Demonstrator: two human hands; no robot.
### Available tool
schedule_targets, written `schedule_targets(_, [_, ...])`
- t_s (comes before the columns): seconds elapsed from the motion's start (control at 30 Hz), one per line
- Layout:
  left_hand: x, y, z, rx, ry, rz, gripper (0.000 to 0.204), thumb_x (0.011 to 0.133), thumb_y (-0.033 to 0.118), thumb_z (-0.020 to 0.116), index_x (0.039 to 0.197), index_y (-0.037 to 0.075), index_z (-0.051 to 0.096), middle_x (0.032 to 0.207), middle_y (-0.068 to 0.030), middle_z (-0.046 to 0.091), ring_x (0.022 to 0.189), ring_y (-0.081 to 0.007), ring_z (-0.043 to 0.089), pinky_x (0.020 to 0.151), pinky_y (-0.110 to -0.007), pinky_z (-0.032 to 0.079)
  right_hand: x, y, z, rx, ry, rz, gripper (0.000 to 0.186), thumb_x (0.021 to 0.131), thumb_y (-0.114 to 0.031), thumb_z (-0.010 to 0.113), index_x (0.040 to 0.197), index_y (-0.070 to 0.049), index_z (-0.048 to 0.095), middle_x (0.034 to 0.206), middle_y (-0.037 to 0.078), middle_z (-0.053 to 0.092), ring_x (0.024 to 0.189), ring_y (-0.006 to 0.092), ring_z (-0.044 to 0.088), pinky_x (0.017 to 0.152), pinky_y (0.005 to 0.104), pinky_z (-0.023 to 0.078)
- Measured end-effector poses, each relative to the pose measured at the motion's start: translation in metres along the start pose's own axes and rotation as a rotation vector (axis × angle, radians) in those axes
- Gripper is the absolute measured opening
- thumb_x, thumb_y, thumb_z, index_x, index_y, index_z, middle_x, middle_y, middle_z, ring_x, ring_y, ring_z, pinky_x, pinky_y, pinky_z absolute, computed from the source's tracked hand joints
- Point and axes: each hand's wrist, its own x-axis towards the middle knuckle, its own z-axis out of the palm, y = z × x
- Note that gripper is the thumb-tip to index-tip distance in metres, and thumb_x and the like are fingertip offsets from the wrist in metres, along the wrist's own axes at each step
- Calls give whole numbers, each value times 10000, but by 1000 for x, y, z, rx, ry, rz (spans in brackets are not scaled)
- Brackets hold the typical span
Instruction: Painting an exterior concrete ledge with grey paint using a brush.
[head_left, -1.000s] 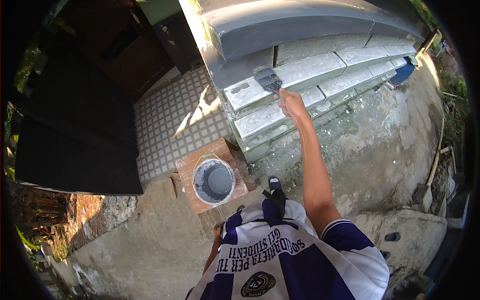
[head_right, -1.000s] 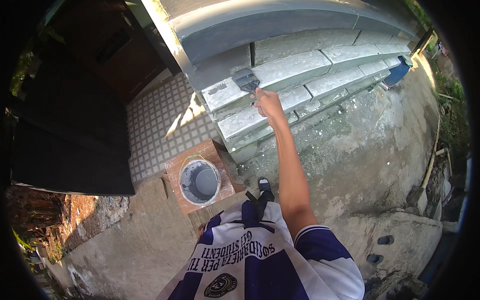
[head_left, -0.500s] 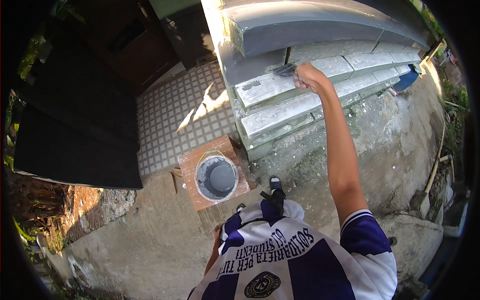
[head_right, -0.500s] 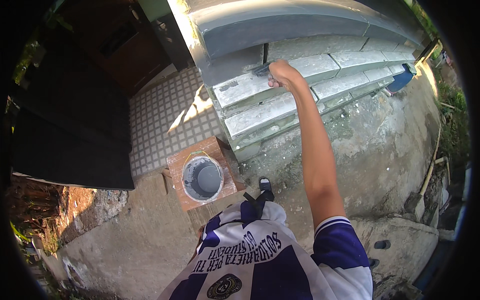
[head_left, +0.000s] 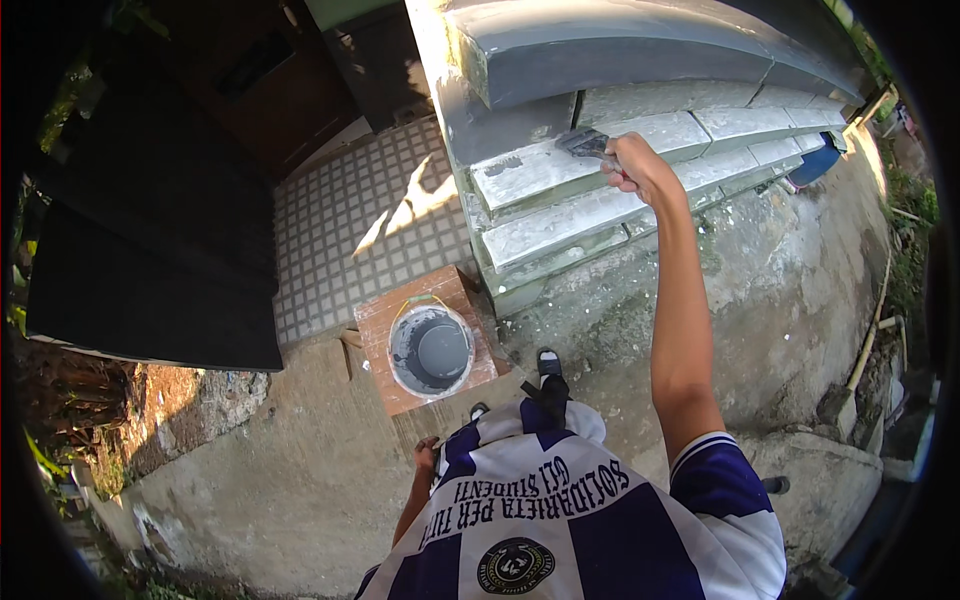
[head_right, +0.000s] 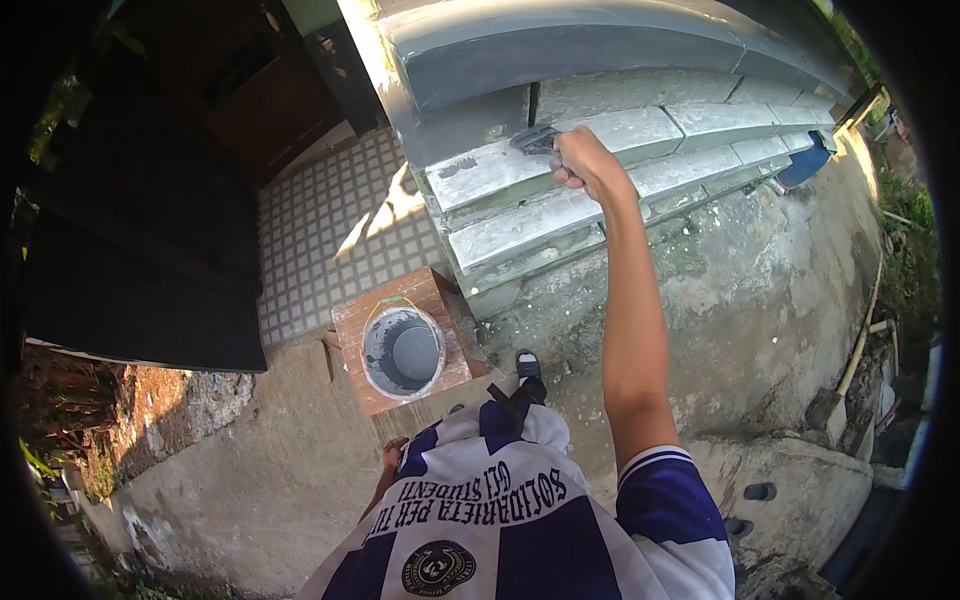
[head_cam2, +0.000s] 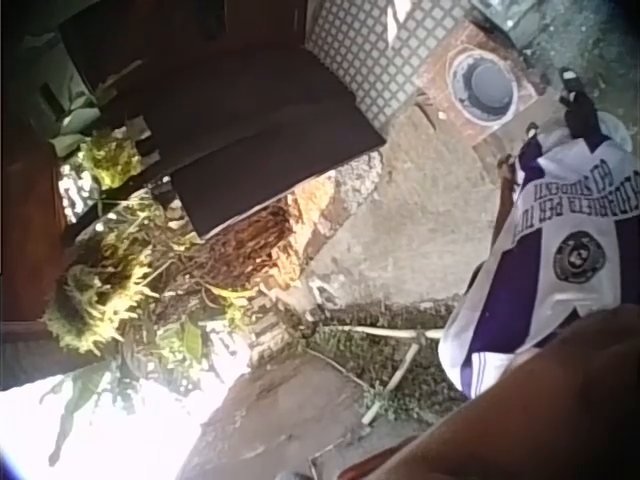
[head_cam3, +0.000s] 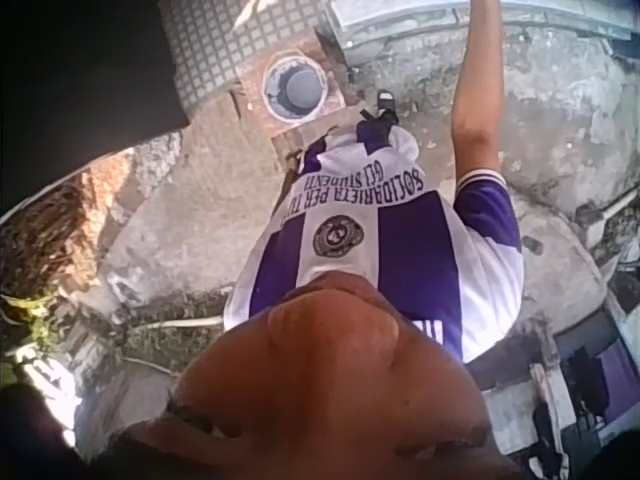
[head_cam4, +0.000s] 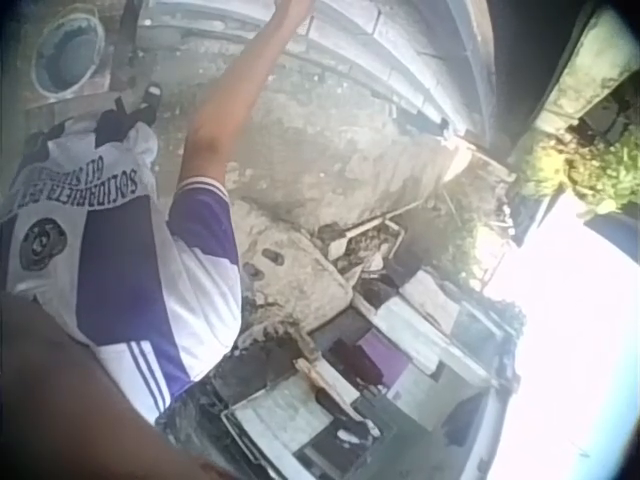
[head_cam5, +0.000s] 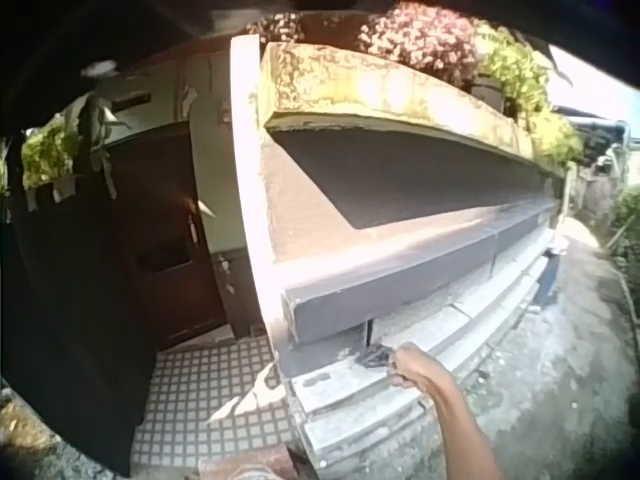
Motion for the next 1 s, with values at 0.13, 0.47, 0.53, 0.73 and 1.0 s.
schedule_targets(0.13, [9,-8,-7,272,-32,158,152,802,124,570,895,33,649,876,-56,648,831,-163,591,791,-257,441,22,-4,24,207,-112,90,54,786,-24,357,820,18,363,713,121,436,473,96,389,330,219,209])
schedule_targets(0.47, [13,-46,-2,-384,-198,181,111,833,93,596,852,-9,636,826,-39,640,818,-127,580,767,-240,445,-27,-3,27,439,-39,-213,80,872,-60,341,859,-35,415,696,81,456,442,74,362,305,200,181])
schedule_targets(0.53, [11,-45,-2,-214,-71,32,101,830,82,591,851,-7,632,813,-38,640,779,-128,586,741,-239,456,-23,-1,32,318,-30,-157,85,872,-58,347,829,-25,413,680,81,450,439,82,368,308,209,196])
schedule_targets(0.73, [-19,12,24,-139,-24,16,104,823,94,592,838,1,636,805,-41,642,736,-126,590,704,-244,467,22,11,42,262,11,-53,124,879,-61,368,786,4,417,656,79,442,441,89,376,310,229,206])
schedule_targets(1.0, [-10,1,22,-40,-31,28,139,805,126,572,838,13,647,810,-45,644,740,-130,590,695,-245,460,-34,-5,35,494,-13,-258,89,872,-57,367,929,-48,436,670,40,445,404,47,303,297,198,154])
